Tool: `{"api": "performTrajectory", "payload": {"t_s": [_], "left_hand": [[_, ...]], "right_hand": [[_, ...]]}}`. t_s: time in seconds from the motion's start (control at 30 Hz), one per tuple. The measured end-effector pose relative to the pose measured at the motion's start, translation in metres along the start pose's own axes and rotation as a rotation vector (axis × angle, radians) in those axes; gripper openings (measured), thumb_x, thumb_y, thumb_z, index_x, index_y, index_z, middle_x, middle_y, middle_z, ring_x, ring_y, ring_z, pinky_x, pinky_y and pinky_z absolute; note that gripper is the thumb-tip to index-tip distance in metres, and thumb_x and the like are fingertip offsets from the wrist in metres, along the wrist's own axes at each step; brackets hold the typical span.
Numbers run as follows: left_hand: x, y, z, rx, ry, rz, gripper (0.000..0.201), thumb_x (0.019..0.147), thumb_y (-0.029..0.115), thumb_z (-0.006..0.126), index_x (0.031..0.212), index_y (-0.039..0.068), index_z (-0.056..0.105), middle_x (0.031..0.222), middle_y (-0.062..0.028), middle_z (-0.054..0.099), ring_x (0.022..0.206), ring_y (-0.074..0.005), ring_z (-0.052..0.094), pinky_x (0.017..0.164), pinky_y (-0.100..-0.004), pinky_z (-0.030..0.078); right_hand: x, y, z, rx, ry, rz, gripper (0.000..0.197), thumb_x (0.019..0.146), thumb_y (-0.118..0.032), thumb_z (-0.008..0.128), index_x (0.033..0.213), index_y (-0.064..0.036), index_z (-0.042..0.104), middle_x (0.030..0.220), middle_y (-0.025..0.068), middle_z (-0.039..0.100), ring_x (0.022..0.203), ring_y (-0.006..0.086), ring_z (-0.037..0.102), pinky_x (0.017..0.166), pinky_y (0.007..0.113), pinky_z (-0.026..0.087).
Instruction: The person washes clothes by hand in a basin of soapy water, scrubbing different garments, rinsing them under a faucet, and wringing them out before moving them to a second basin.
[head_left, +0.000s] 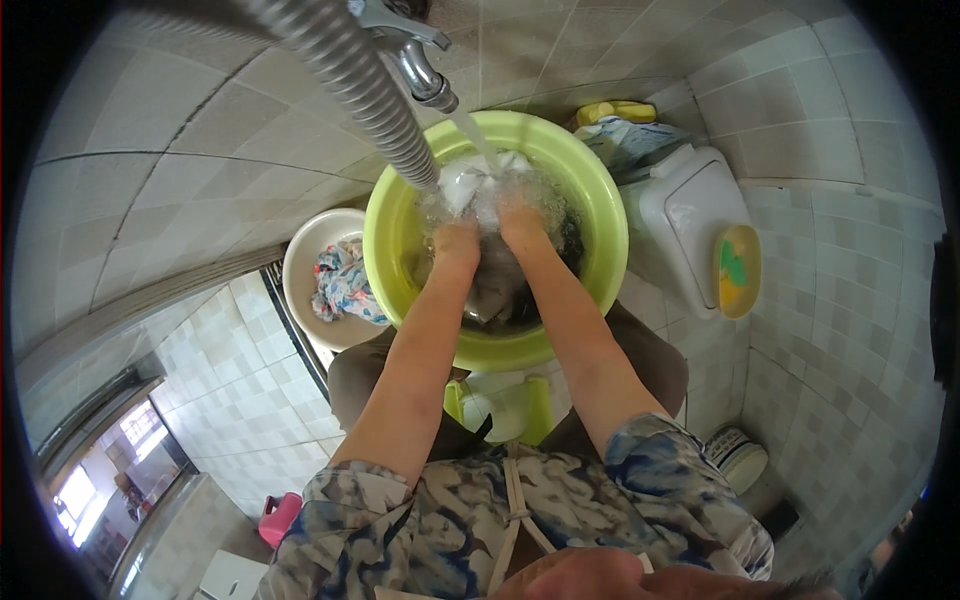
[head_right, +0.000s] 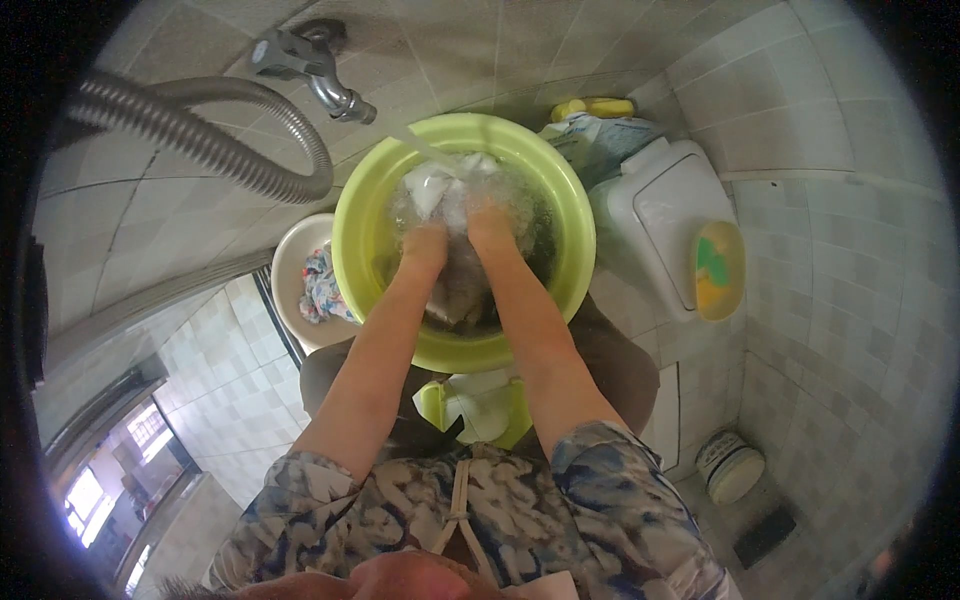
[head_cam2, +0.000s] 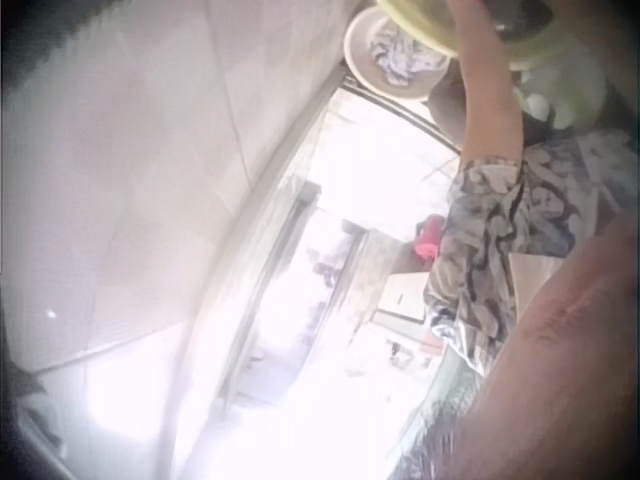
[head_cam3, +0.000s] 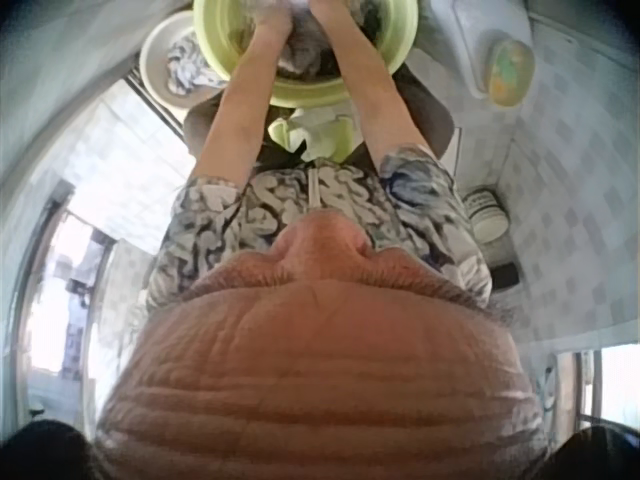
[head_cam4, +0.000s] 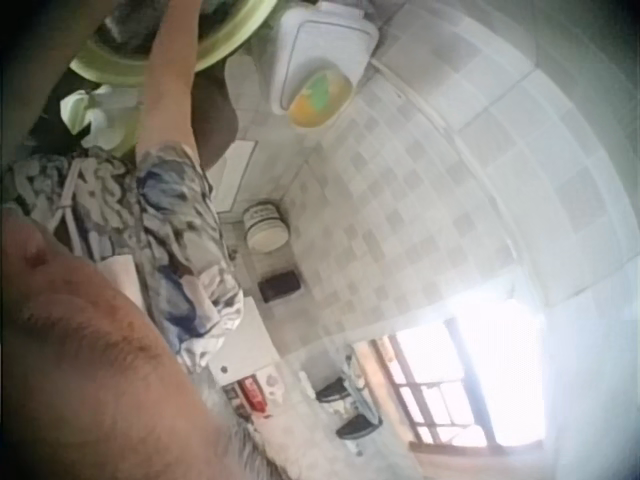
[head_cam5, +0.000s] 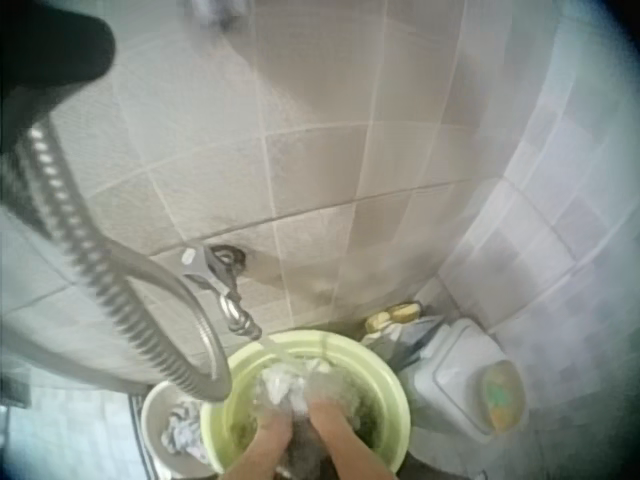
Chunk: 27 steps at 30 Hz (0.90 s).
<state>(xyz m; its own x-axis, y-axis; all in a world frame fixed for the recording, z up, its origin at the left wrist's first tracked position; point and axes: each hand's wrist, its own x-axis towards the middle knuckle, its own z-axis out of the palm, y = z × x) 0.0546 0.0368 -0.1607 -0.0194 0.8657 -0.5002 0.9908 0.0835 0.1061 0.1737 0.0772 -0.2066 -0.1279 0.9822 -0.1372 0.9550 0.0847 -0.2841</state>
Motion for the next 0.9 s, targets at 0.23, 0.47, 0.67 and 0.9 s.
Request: {"api": "performTrajectory", "payload": {"t_s": [0.23, 0.47, 0.67, 0.9], "left_hand": [[-0.005, -0.024, 0.042, -0.118, 0.106, -0.081, 0.016, 0.082, 0.009, 0.052, 0.092, 0.007, 0.064, 0.095, -0.0158, 0.065, 0.091, -0.0306, 0.063, 0.076, -0.0409, 0.052], [0.007, -0.057, -0.018, -0.518, -0.086, 0.107, 0.049, 0.085, 0.033, 0.052, 0.129, 0.014, 0.041, 0.120, -0.0148, 0.053, 0.097, -0.0362, 0.058, 0.080, -0.0521, 0.046], [-0.030, -0.027, -0.076, -2.055, -0.184, -0.442, 0.067, 0.086, 0.065, 0.036, 0.124, 0.011, 0.048, 0.112, -0.0086, 0.058, 0.096, -0.0260, 0.058, 0.080, -0.0432, 0.047], [-0.039, -0.033, -0.065, -2.703, -0.239, -0.031, 0.049, 0.088, 0.046, 0.044, 0.117, 0.007, 0.052, 0.101, -0.0079, 0.062, 0.085, -0.0228, 0.061, 0.076, -0.0382, 0.050]], "right_hand": [[-0.011, -0.013, -0.018, -0.087, -0.298, -0.144, 0.033, 0.085, -0.015, 0.045, 0.113, -0.0041, 0.058, 0.113, 0.0185, 0.058, 0.104, 0.0347, 0.056, 0.087, 0.051, 0.044], [-0.017, -0.011, -0.063, 1.214, -0.169, 0.574, 0.041, 0.069, 0.009, 0.048, 0.105, -0.0008, 0.064, 0.099, 0.0097, 0.065, 0.089, 0.0198, 0.061, 0.080, 0.030, 0.047], [-0.063, -0.075, -0.140, 1.464, -0.129, 0.063, 0.041, 0.065, 0.012, 0.043, 0.100, 0.0034, 0.061, 0.088, 0.0033, 0.063, 0.079, 0.0113, 0.057, 0.070, 0.024, 0.044], [-0.100, -0.124, -0.193, 0.911, 0.057, -0.591, 0.032, 0.066, 0.007, 0.050, 0.096, 0.0027, 0.057, 0.099, 0.0162, 0.058, 0.091, 0.0331, 0.055, 0.081, 0.035, 0.045]]}}
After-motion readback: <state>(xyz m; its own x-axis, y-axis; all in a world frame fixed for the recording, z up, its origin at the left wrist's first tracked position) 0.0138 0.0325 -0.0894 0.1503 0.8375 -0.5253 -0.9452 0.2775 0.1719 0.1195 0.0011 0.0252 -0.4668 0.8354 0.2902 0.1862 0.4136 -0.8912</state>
